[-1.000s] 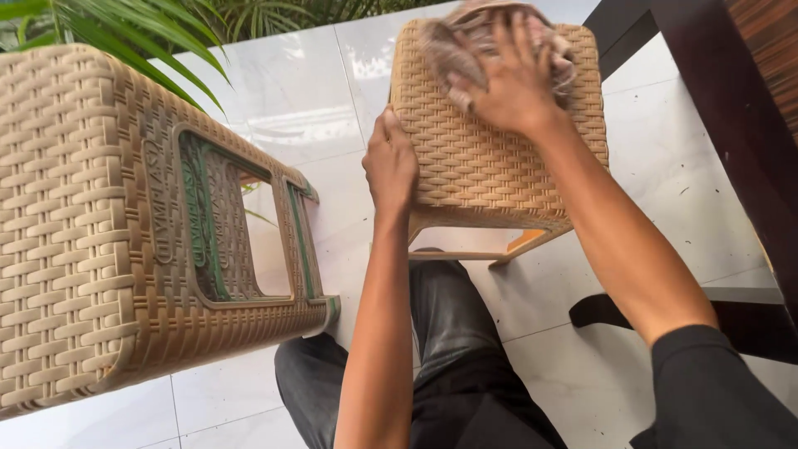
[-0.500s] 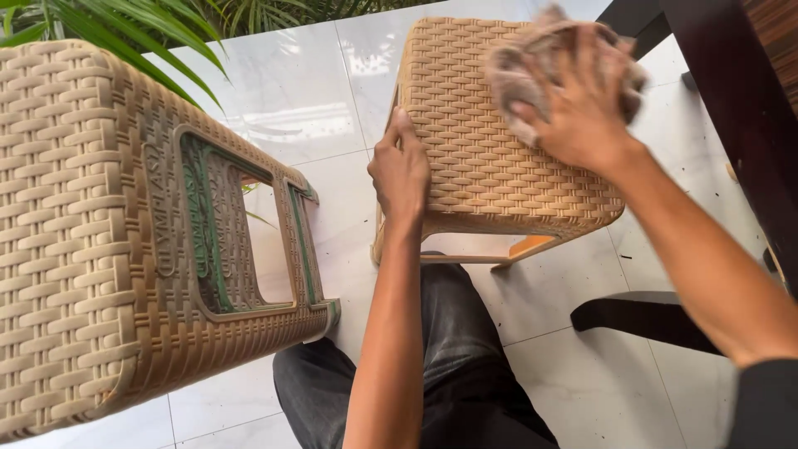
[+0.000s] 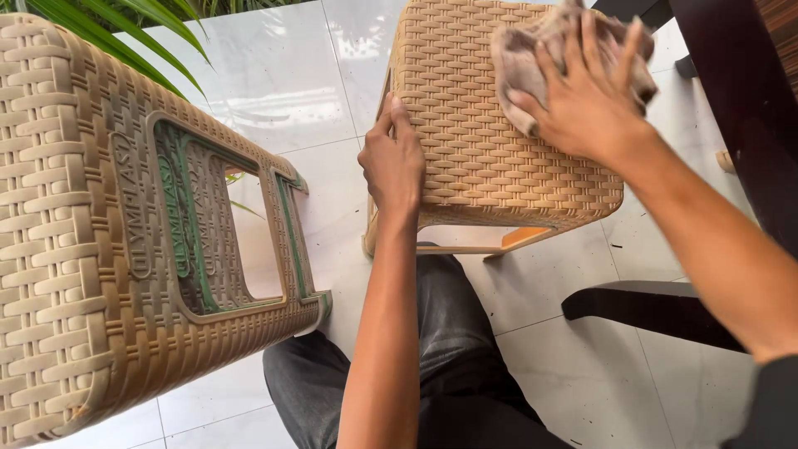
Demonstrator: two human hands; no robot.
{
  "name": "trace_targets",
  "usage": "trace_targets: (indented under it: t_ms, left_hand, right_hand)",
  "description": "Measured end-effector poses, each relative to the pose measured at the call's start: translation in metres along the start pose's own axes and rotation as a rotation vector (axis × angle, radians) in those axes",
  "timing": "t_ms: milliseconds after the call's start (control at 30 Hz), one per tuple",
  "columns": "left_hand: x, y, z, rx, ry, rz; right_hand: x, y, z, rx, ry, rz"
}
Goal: Cleaning a plastic stool and a wooden table using a sponge, cleaner spray, and a cloth.
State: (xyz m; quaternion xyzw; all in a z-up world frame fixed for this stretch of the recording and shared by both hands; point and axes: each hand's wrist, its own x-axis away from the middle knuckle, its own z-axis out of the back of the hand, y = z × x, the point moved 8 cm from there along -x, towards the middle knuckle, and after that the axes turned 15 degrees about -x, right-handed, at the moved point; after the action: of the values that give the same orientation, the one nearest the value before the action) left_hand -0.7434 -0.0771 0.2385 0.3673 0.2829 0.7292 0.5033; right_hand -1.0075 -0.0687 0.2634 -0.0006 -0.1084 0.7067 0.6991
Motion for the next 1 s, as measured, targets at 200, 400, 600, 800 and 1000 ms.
trace_targets:
  t_ms: [200, 400, 600, 800, 1000]
  left_hand:
    - [0.007, 0.005, 0.000, -0.080, -0.101, 0.091]
    - [-0.001, -0.004, -0.004, -0.031, -0.011, 0.031]
    - [0.012, 0.014, 0.005, -0.096, -0.030, 0.042]
    - [0.010, 0.014, 0.000, -0.086, -0.042, 0.024]
    - [0.006, 0.007, -0.003, -0.090, -0.063, 0.002]
  right_hand:
    - [-0.007, -0.064, 0.007, -0.377, 0.144, 0.261]
    - [0.036, -0.047, 0.007, -0.118, -0.191, 0.221]
    - [-0.028, -0.010, 0.002, -0.167, 0.012, 0.096]
    - [0.048, -0.052, 0.010, -0.176, -0.099, 0.341]
    - [0.015, -0.004, 0.007, -0.131, -0.113, 0.067]
